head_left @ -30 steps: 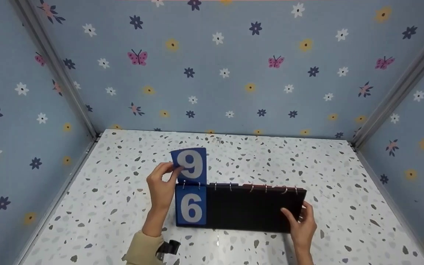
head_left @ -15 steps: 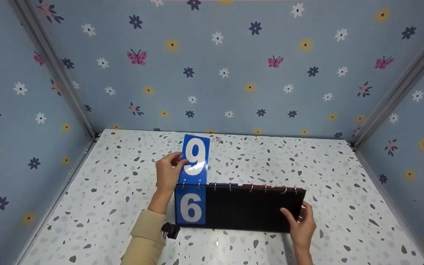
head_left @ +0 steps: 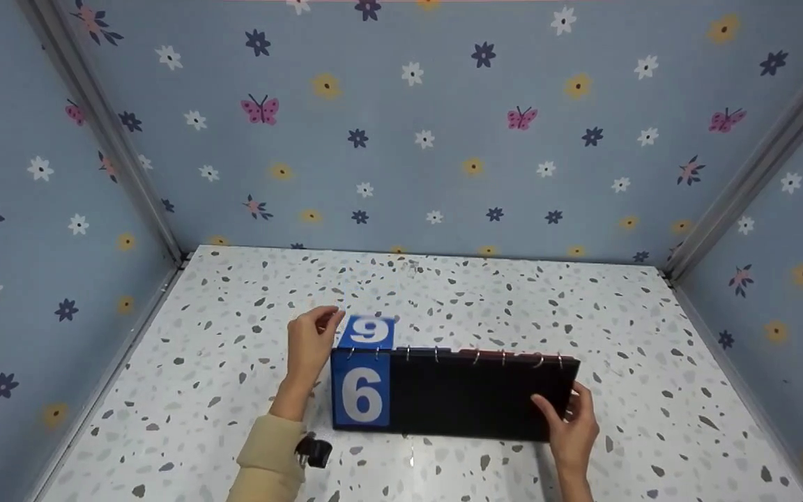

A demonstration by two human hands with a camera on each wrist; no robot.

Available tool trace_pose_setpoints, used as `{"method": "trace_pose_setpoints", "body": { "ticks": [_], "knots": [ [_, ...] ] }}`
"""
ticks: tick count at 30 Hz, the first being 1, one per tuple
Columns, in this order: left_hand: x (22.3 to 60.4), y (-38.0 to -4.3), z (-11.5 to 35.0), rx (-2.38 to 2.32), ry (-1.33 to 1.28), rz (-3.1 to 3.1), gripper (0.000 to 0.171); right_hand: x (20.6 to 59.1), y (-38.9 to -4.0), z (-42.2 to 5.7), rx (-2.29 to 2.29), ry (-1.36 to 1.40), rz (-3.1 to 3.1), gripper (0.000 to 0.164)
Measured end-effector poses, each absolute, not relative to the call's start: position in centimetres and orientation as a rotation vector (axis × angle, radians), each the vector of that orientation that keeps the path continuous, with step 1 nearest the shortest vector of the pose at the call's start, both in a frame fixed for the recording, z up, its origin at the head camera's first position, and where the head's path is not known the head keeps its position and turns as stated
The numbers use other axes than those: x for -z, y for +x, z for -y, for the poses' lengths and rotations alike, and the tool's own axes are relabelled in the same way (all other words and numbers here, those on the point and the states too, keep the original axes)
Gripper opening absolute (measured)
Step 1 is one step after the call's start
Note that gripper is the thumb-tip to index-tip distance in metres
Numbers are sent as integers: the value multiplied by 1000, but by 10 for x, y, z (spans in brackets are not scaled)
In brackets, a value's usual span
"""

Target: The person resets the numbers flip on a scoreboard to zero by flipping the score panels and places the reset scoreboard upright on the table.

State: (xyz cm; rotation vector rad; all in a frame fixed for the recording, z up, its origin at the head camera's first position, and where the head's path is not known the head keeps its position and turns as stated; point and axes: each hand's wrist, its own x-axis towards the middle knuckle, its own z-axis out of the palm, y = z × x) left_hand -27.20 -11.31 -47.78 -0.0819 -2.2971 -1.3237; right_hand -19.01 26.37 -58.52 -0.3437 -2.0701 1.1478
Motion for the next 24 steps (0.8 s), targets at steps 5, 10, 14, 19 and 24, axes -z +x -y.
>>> {"method": "trace_pose_setpoints", "body": {
  "ticks": [5, 10, 14, 19, 24],
  "knots": [
    [487, -254, 117, 1315, -96, 2164, 13, 586, -191, -263, -1121, -344, 2072, 53],
    [494, -233, 118, 1307, -98, 2028, 11, 554, -179, -249, -1225, -423, 2108, 52],
    [501, -216, 113, 1304, -66, 1944, 7, 557, -179, -250, -1226, -399, 2085, 51],
    [515, -198, 102, 1278, -3, 1905, 4, 580, -188, -261, -1174, -319, 2050, 52],
    [529, -187, 92, 1298, 85, 1958, 9, 589, -191, -265, -1150, -329, 2046, 53]
  ]
}}
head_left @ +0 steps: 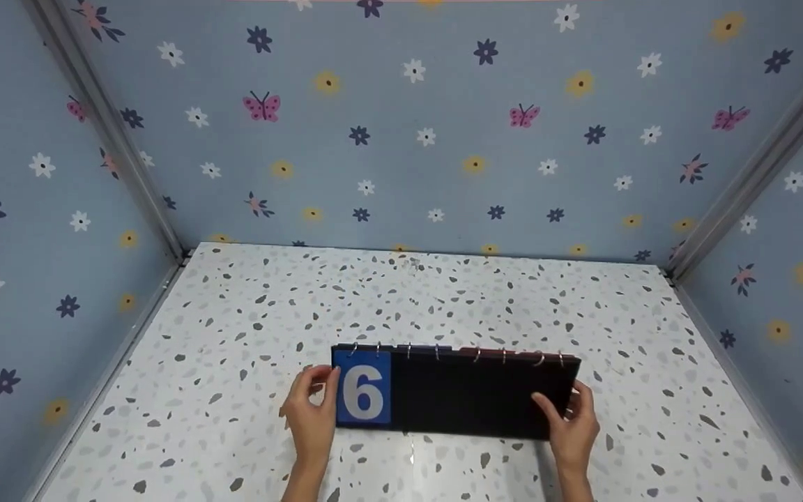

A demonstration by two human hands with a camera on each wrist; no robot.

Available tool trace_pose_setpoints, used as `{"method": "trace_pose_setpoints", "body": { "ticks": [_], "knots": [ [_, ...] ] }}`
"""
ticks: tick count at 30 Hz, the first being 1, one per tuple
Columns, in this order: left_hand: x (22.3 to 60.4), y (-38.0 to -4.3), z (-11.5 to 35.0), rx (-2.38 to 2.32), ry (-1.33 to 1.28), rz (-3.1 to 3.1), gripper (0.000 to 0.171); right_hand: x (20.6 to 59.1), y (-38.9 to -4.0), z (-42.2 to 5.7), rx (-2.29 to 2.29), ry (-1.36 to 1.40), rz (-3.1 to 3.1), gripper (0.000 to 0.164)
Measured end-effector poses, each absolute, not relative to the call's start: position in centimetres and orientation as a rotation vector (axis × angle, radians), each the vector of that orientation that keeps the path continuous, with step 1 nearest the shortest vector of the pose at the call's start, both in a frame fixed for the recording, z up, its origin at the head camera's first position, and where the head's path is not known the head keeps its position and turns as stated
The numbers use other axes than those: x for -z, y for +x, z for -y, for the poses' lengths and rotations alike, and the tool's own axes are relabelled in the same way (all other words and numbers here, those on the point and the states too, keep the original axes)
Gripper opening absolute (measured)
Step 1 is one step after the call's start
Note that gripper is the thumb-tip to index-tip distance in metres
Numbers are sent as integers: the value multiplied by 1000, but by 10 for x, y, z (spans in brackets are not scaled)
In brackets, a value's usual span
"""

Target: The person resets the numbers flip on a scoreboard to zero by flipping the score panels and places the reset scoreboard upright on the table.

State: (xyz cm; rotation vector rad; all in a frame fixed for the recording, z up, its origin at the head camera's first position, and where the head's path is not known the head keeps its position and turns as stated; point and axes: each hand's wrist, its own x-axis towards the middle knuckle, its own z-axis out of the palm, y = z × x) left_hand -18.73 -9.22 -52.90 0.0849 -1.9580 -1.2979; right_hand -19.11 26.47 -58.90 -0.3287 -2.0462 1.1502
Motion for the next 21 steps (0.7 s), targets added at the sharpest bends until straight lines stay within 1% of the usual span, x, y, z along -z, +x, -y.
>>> {"method": "trace_pose_setpoints", "body": {
  "ticks": [5, 9, 14, 21],
  "knots": [
    [538, -184, 85, 1323, 158, 1985, 25, 593, -193, -267, -1146, -356, 2062, 52],
    [544, -183, 81, 1323, 196, 1987, 32, 603, -197, -272, -1091, -346, 2063, 52],
    [552, -183, 77, 1308, 241, 1986, 35, 612, -201, -276, -1082, -337, 2051, 52],
    [557, -186, 78, 1353, 314, 1983, 30, 612, -201, -276, -1082, -340, 2055, 51]
  ]
}}
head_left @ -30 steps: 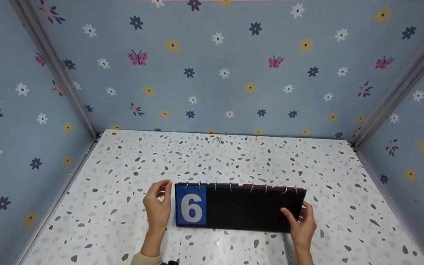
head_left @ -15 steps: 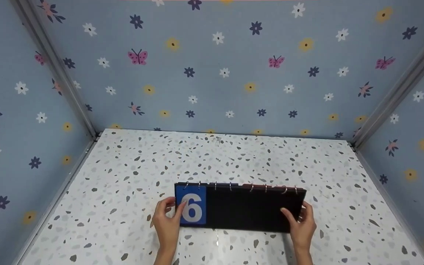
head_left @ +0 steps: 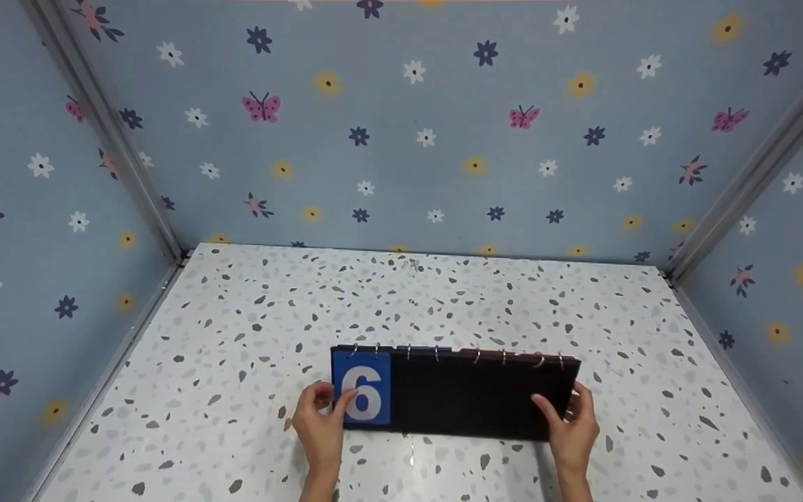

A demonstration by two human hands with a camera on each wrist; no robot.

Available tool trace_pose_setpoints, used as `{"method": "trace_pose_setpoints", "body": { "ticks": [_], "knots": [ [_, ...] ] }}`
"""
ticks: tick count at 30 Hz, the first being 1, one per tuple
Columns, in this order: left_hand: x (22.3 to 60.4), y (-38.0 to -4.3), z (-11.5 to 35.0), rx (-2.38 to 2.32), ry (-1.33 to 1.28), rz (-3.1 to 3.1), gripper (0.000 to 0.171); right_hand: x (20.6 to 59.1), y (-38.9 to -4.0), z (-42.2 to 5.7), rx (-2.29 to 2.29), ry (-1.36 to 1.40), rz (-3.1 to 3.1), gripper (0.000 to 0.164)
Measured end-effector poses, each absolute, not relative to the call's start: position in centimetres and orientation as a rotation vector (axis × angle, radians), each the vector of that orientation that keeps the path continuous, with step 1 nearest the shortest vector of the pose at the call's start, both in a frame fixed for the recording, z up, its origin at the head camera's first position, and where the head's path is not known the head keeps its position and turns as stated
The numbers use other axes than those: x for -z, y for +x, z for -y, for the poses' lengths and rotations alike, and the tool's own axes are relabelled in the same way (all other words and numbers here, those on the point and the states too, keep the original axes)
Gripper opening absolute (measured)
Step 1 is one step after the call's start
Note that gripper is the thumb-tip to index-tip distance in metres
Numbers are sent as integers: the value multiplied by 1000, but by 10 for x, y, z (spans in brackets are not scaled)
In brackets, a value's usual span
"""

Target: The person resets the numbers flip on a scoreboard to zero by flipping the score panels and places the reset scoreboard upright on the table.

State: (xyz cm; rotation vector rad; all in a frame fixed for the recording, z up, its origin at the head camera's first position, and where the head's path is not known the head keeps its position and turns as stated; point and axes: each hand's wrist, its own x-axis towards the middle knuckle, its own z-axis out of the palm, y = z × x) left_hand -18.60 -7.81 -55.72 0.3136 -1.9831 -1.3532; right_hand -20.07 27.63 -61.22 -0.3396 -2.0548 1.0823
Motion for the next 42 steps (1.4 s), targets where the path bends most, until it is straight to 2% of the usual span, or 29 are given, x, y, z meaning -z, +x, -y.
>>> {"method": "trace_pose_setpoints", "body": {
  "ticks": [13, 18, 22, 32, 42],
  "knots": [
    [548, -181, 87, 1428, 408, 2111, 20, 610, -198, -274, -1101, -295, 2039, 52],
    [539, -172, 89, 1433, 401, 2188, 27, 609, -197, -273, -1101, -282, 2035, 52],
    [529, -164, 92, 1498, 335, 2248, 29, 608, -198, -273, -1090, -284, 2039, 52],
    [505, -151, 108, 1805, 67, 2187, 8, 607, -198, -273, -1095, -283, 2036, 52],
    [489, -148, 116, 1870, -195, 2082, 23, 586, -189, -263, -1133, -313, 2060, 53]
  ]
}}
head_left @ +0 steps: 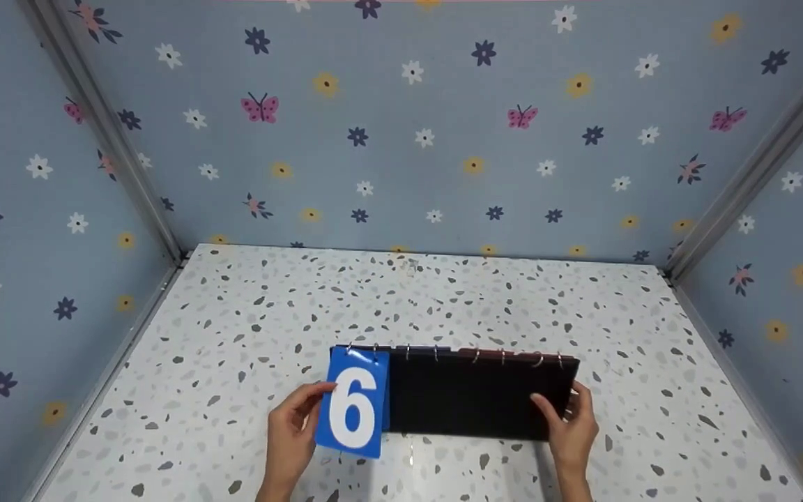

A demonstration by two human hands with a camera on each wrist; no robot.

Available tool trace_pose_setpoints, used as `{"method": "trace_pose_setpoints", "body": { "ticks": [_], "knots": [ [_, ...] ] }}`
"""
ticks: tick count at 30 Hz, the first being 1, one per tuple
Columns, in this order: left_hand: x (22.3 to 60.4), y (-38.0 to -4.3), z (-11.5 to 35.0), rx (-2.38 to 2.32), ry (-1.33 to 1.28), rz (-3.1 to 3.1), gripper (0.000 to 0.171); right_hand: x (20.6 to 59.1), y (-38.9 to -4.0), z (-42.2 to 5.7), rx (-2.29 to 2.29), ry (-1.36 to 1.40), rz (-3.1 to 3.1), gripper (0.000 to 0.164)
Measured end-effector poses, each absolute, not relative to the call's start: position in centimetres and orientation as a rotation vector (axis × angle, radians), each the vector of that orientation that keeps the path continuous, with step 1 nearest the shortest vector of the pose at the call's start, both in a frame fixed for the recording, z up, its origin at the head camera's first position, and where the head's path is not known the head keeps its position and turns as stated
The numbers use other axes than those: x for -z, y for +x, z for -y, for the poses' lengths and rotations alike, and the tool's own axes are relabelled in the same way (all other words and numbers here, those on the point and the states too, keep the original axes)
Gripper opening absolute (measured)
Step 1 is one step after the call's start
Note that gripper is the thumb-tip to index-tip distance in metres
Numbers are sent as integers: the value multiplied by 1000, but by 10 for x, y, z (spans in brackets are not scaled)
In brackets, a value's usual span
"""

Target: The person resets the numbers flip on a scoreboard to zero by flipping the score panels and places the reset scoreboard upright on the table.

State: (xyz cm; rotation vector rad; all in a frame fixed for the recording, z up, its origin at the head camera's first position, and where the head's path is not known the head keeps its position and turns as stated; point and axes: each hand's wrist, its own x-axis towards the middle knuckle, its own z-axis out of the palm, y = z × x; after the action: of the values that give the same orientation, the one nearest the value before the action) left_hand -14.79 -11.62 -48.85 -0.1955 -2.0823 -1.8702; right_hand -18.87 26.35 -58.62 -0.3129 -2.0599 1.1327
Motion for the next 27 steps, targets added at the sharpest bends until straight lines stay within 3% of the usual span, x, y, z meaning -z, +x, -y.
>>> {"method": "trace_pose_setpoints", "body": {
  "ticks": [14, 27],
  "knots": [
    [467, -183, 109, 1318, -304, 1863, 29, 598, -193, -269, -1077, -312, 2062, 52],
    [447, -229, 102, 1231, -317, 1875, 10, 602, -196, -271, -1109, -290, 2031, 52]
  ]
}}
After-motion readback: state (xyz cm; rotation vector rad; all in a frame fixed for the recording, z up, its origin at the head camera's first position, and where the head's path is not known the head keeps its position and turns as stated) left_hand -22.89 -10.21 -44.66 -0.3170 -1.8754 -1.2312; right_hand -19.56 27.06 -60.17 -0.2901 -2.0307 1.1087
